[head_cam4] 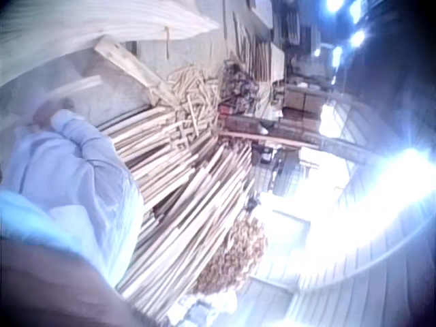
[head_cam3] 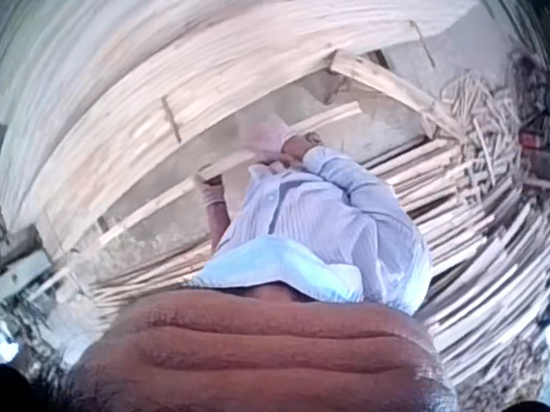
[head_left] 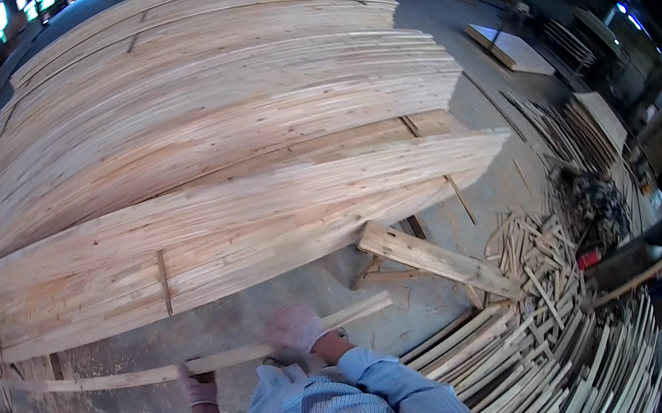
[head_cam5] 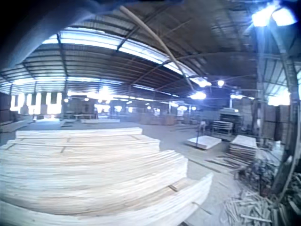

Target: The person repeatedly picks up long, thin wooden planks from a pile on the floor and places them onto a larger stack of planks. The person handles the planks by hand, moving them one at a time.

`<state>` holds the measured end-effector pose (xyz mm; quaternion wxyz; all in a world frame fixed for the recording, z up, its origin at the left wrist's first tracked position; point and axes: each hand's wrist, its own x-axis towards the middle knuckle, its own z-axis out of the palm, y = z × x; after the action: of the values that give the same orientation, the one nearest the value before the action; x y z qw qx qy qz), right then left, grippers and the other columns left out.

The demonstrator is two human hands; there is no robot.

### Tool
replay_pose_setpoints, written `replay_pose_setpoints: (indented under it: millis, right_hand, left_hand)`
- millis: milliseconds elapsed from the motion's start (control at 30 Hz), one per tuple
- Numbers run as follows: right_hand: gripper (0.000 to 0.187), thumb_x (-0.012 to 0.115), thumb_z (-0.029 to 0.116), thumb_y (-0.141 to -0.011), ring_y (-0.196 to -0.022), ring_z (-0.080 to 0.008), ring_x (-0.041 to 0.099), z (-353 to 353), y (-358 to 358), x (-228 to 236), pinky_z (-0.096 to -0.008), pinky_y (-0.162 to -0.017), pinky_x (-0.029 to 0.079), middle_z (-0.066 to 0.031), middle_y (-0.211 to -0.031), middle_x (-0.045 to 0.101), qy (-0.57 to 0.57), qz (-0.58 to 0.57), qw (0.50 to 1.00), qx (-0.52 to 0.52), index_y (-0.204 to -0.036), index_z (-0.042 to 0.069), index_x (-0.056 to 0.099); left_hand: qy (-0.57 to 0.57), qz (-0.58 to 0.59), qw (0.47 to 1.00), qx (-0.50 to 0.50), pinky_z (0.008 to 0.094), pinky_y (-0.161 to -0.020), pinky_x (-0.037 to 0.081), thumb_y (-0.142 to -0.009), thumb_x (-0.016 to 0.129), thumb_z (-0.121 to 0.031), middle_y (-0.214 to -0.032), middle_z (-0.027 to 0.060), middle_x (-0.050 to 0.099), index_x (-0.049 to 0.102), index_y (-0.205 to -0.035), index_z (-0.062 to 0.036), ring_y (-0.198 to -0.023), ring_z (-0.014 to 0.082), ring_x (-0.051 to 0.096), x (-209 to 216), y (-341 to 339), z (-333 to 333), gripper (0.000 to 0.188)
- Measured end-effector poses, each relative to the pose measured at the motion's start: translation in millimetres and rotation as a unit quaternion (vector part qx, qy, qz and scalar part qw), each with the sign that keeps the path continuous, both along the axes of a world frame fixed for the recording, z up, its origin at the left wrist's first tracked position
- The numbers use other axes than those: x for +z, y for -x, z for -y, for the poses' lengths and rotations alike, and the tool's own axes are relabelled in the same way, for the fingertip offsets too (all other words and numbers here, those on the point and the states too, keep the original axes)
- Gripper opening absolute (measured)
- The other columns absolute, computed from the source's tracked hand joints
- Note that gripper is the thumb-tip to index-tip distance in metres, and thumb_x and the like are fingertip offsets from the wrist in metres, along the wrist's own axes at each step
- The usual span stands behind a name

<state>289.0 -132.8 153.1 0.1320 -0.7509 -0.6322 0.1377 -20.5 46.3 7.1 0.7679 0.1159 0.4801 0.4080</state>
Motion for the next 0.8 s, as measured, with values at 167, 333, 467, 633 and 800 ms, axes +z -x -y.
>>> replay_pose_setpoints:
  millis: [167,333,467,633,800]
  right_hand:
    - [0.042,0.061,0.049,-0.092,-0.099,-0.034,0.07,94.6,-80.2,-44.1,-0.0487,-0.087,0.053,-0.0121,-0.112,0.073,0.149,0.023,0.931,-0.332,-0.12,0.021,0.071]
    - [0.04,0.061,0.032,-0.095,-0.112,-0.036,0.068,73.3,-47.3,-164.6,-0.0474,-0.099,0.053,-0.0163,-0.118,0.071,0.174,-0.074,0.976,-0.112,-0.131,0.013,0.063]
    - [0.038,0.063,0.021,-0.09,-0.113,-0.0355,0.068,32.5,22.3,-179.7,-0.0437,-0.098,0.055,-0.0159,-0.119,0.071,0.081,-0.123,0.989,0.017,-0.126,0.011,0.065]
    - [0.028,0.059,0.021,-0.093,-0.109,-0.0339,0.069,-13.8,32.7,-153.1,-0.0443,-0.093,0.056,-0.0161,-0.114,0.072,0.154,-0.396,0.901,-0.086,-0.115,0.008,0.069]
    - [0.033,0.056,0.034,-0.098,-0.118,-0.0296,0.064,-65.8,-83.1,-164.6,-0.0412,-0.099,0.051,-0.0086,-0.128,0.069,0.107,-0.033,0.993,0.023,-0.125,0.022,0.069]
  left_hand:
    - [-0.009,-0.023,0.999,0.048,0.0478,-0.084,0.062,-0.096,0.065,-0.055,-0.099,0.0082,0.074,0.069,-0.107,-0.0116,-0.092,0.0259,0.072,-11.3,64.9,-63.9,0.045]
    - [0.007,0.0,0.996,0.088,0.0499,-0.089,0.06,-0.096,0.062,-0.061,-0.101,0.01,0.073,0.066,-0.113,-0.0114,-0.094,0.0269,0.07,-14.7,112.0,-93.0,0.052]
    - [0.019,0.0,0.995,0.098,0.0505,-0.091,0.059,-0.095,0.056,-0.07,-0.104,0.0133,0.071,0.064,-0.118,-0.0085,-0.097,0.0304,0.068,-15.2,116.5,-81.2,0.066]
    - [0.082,-0.011,0.991,0.101,0.0517,-0.097,0.055,-0.093,0.055,-0.074,-0.109,0.014,0.07,0.062,-0.123,-0.0054,-0.102,0.0333,0.067,-39.7,95.6,-39.4,0.075]
    - [0.116,-0.128,0.98,0.096,0.0504,-0.115,0.038,-0.086,0.064,-0.074,-0.154,0.0109,0.048,0.042,-0.153,-0.0113,-0.137,0.029,0.049,-44.3,106.8,-22.2,0.095]
